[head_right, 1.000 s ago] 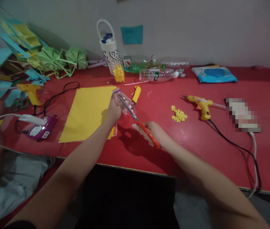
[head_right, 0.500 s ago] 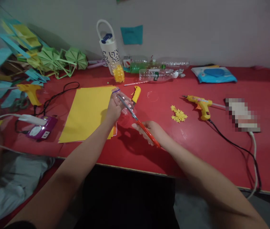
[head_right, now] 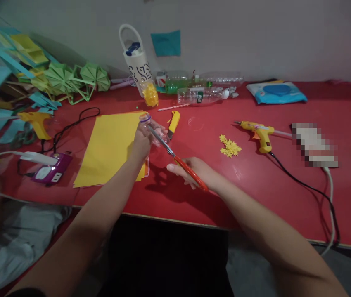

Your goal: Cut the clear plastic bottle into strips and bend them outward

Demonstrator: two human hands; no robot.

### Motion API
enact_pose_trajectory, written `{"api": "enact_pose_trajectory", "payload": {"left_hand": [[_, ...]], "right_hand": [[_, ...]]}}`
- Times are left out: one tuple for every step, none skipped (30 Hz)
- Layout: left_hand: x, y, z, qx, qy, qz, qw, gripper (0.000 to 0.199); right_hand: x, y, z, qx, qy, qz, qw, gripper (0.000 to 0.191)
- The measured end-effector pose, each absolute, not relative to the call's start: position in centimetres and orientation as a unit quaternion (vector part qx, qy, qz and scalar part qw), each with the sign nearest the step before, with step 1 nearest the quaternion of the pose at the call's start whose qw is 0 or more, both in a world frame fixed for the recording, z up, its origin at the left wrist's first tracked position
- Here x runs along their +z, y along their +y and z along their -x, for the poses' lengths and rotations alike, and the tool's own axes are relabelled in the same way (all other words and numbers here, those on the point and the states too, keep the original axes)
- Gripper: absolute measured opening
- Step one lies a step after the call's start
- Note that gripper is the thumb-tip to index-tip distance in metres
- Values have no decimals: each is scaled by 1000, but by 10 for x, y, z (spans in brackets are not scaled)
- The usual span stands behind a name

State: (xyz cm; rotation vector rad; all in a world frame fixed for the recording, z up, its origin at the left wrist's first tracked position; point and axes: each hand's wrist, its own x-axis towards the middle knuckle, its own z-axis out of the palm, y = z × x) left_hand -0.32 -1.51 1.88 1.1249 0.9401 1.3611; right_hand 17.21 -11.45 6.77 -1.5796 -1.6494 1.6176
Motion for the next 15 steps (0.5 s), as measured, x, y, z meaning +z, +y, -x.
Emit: {"api": "enact_pose_trajectory", "payload": {"left_hand": [[18,-15,4,579,391,-470,539,31],[17,-14,4,586,385,-467,539,30],[16,-14,3,592,379,-464,540,29],[15,-14,3,595,375,-458,544,29],[15,-14,2,596,373,-453,548,29],[15,-15,1,597,371,-448,552,29],[16,-15,0,599,369,-443,555,29],[16,-15,0,602,366,-439,558,30],[17,-15,-1,604,364,-435,560,30],[17,-15,-2,604,361,-433,563,30],[17,-16,-2,603,360,-432,566,31],[18,-16,-2,601,359,-431,568,31],[18,-16,-2,599,359,-431,571,31],[18,-15,-2,597,360,-432,572,30],[17,-15,-2,596,361,-433,572,29]], "right_hand": [[68,-114,-173,573,-584,551,168,51],[68,-114,-174,580,-584,542,168,52],[68,-114,-174,590,-583,532,169,52],[69,-114,-175,601,-580,522,173,53],[69,-114,-175,613,-576,512,176,54],[69,-114,-174,624,-571,502,179,55],[70,-114,-174,634,-566,494,181,56],[69,-114,-174,641,-563,489,183,57],[69,-114,-173,643,-561,487,185,57],[68,-114,-173,643,-560,486,188,58],[68,-114,-173,642,-560,486,192,58],[67,-114,-172,641,-559,487,196,59],[66,-114,-172,642,-557,487,200,59],[65,-114,-172,644,-554,486,203,60],[64,-115,-172,648,-551,485,204,60]]}}
